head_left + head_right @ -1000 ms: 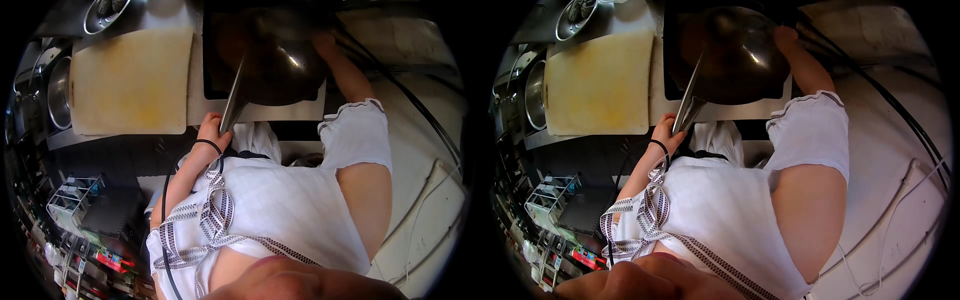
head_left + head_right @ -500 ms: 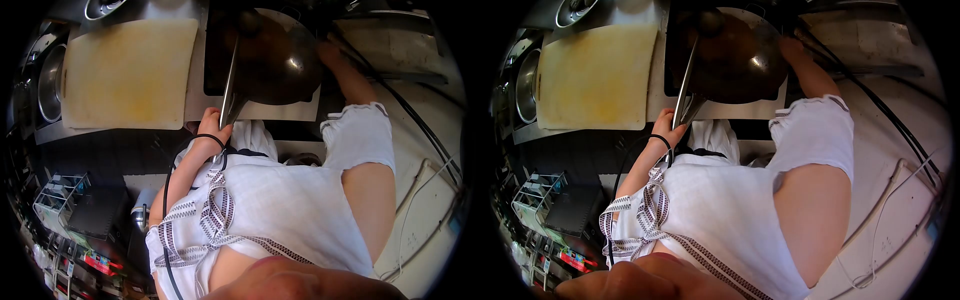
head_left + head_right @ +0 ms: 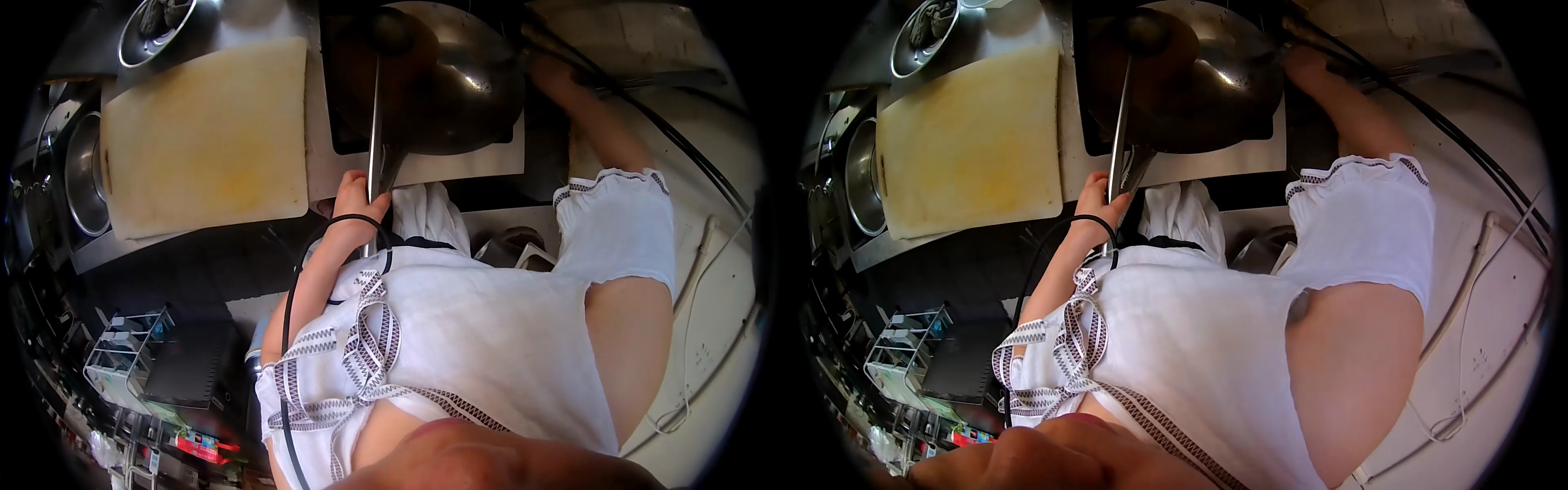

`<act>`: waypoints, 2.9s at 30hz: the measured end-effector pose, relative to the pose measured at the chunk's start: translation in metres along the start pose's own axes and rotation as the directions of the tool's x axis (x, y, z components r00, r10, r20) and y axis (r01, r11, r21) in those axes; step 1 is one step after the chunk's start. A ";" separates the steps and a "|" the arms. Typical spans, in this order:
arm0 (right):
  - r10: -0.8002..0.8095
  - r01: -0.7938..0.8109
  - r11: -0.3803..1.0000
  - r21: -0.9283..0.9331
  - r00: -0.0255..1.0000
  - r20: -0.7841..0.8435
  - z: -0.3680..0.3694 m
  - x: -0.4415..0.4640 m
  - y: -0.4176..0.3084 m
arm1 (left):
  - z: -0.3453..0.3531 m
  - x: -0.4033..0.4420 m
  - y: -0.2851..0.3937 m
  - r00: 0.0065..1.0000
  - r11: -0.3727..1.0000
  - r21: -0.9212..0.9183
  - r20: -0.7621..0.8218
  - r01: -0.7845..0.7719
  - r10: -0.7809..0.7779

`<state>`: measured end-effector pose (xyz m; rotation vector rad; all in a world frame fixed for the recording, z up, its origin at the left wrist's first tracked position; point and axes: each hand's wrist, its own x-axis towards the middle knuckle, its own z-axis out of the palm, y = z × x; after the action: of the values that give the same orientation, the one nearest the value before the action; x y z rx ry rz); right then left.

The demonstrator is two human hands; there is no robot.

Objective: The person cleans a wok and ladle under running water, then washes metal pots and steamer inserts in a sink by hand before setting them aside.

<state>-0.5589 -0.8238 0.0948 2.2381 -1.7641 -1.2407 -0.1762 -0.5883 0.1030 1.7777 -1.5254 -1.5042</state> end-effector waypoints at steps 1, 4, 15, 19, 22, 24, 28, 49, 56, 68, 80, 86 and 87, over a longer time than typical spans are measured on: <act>0.002 -0.002 1.000 -0.002 1.000 0.003 0.000 -0.007 -0.010 | 0.000 -0.001 0.000 1.000 1.000 -0.002 0.003 -0.001 0.001; -0.096 0.065 0.989 0.131 0.963 0.250 0.013 -0.037 -0.033 | -0.002 -0.002 0.004 1.000 1.000 0.011 0.005 -0.004 0.004; 0.095 -0.113 0.992 -0.054 0.959 -0.268 0.019 0.068 -0.024 | -0.001 -0.009 0.004 1.000 1.000 -0.012 -0.024 0.000 -0.001; -0.032 0.040 0.997 0.068 0.993 -0.112 0.013 0.017 -0.042 | -0.002 -0.012 0.003 1.000 0.999 -0.046 -0.017 0.024 -0.025; -0.342 0.332 0.940 0.079 0.921 0.189 0.032 0.017 -0.064 | -0.003 -0.009 0.004 0.999 0.997 -0.066 0.008 0.040 -0.040; -0.349 0.259 0.919 0.299 0.885 0.307 0.007 0.002 -0.092 | -0.006 -0.008 0.008 0.999 0.997 -0.073 -0.009 0.033 -0.034; -0.320 0.249 0.777 0.578 0.947 0.023 -0.007 0.030 -0.173 | -0.010 -0.006 0.011 0.998 0.999 -0.033 -0.051 0.022 -0.024; -0.621 0.026 0.384 0.923 0.746 0.238 -0.054 -0.012 -0.211 | -0.058 -0.030 0.024 0.995 0.995 0.096 -0.100 0.001 0.009; 0.067 0.159 0.419 0.894 0.977 -0.205 0.034 0.113 -0.190 | -0.063 -0.030 0.045 0.994 0.998 0.030 -0.097 0.047 -0.044; -0.417 0.161 0.793 0.587 0.847 0.330 -0.034 0.005 -0.173 | -0.054 -0.022 0.028 0.997 1.000 0.001 -0.078 0.024 -0.024; 0.141 -0.151 0.867 0.475 0.988 0.057 0.032 0.056 -0.059 | -0.041 0.002 0.013 0.986 0.991 0.016 0.105 0.131 -0.132; -0.388 0.332 0.882 0.333 0.914 0.116 0.052 0.004 -0.111 | -0.034 0.004 0.013 0.950 0.967 -0.096 0.229 0.237 -0.211; -0.352 0.304 0.865 0.399 0.935 0.052 0.030 -0.007 -0.123 | -0.035 0.003 0.016 0.930 0.947 -0.146 0.282 0.285 -0.236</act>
<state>-0.4783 -0.7614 0.0198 2.8444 -1.8632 -1.1859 -0.1541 -0.6092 0.1269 1.7834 -1.2418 -2.0099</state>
